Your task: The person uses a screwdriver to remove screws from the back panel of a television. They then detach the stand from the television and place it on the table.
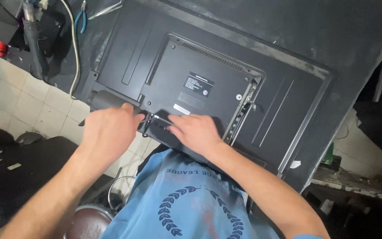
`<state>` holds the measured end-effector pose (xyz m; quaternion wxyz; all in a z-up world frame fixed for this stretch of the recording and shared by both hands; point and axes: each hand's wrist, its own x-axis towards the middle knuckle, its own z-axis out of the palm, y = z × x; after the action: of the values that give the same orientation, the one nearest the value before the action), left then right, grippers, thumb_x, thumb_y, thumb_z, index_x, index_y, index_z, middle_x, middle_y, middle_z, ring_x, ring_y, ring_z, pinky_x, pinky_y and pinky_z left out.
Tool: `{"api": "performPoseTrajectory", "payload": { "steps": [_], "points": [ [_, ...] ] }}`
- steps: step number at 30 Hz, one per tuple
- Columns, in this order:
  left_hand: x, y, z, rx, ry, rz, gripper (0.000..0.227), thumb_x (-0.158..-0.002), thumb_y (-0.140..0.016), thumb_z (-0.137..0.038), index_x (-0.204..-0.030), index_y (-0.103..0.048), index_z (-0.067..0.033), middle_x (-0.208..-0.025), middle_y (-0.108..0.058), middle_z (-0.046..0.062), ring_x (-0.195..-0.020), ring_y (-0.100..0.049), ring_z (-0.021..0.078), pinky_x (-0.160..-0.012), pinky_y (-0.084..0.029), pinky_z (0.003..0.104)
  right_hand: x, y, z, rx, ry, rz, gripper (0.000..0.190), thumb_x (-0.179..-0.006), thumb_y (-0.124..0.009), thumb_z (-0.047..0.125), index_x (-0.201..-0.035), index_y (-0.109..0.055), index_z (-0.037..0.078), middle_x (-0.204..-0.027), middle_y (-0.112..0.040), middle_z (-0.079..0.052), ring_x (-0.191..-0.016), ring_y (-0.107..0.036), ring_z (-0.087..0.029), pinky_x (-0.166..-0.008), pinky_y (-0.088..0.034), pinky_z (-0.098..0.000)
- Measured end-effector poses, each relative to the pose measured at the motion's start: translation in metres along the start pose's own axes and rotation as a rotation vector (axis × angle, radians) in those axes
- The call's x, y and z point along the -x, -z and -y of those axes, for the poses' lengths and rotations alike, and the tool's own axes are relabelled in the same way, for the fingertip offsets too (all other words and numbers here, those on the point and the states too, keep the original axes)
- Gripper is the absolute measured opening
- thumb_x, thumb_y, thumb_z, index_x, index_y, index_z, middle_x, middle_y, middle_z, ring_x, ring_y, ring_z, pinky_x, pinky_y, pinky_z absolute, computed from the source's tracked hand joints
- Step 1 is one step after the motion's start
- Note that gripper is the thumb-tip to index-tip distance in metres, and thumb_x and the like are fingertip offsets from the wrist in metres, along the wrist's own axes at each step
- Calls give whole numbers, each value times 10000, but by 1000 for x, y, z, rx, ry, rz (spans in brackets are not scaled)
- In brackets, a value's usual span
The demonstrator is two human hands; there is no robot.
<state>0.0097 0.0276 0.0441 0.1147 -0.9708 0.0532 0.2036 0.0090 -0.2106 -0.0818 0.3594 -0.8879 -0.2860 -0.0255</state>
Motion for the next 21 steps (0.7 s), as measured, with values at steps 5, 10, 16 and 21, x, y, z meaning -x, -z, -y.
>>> {"api": "performPoseTrajectory", "payload": {
  "steps": [5,10,16,21],
  "points": [
    [16,-17,38,271,193,114,536,-1117,-537,-577,-1133,-767,-93,-783,-778,186,-871,-830,412,-746,-639,549,-13,-50,-5,144,21,172,238,-1095,-660,320,-1273,-795,240,-804,-783,-47,-786,-795,-266,-705,-634,-393],
    [30,-15,64,545,295,312,483,-1116,-536,-528,-1208,-803,-137,-905,-855,188,-1004,-835,412,-853,-640,510,-20,-69,-8,91,-128,171,157,-1088,-663,342,-1022,-791,279,-783,-758,31,-796,-784,-227,-713,-613,-352],
    [28,-72,99,633,123,223,410,-1082,-556,-628,-1076,-705,-247,-667,-773,26,-752,-740,360,-717,-544,475,-52,-48,12,160,-319,451,168,-1088,-605,339,-1025,-747,276,-831,-793,89,-682,-738,-275,-618,-543,-451],
    [15,-69,142,835,67,219,372,-1073,-620,-574,-1009,-742,-228,-627,-720,20,-658,-680,288,-696,-526,405,-79,-38,33,211,-425,557,150,-989,-629,229,-948,-771,248,-499,-644,86,-468,-564,-149,-582,-497,-319]
  ]
}}
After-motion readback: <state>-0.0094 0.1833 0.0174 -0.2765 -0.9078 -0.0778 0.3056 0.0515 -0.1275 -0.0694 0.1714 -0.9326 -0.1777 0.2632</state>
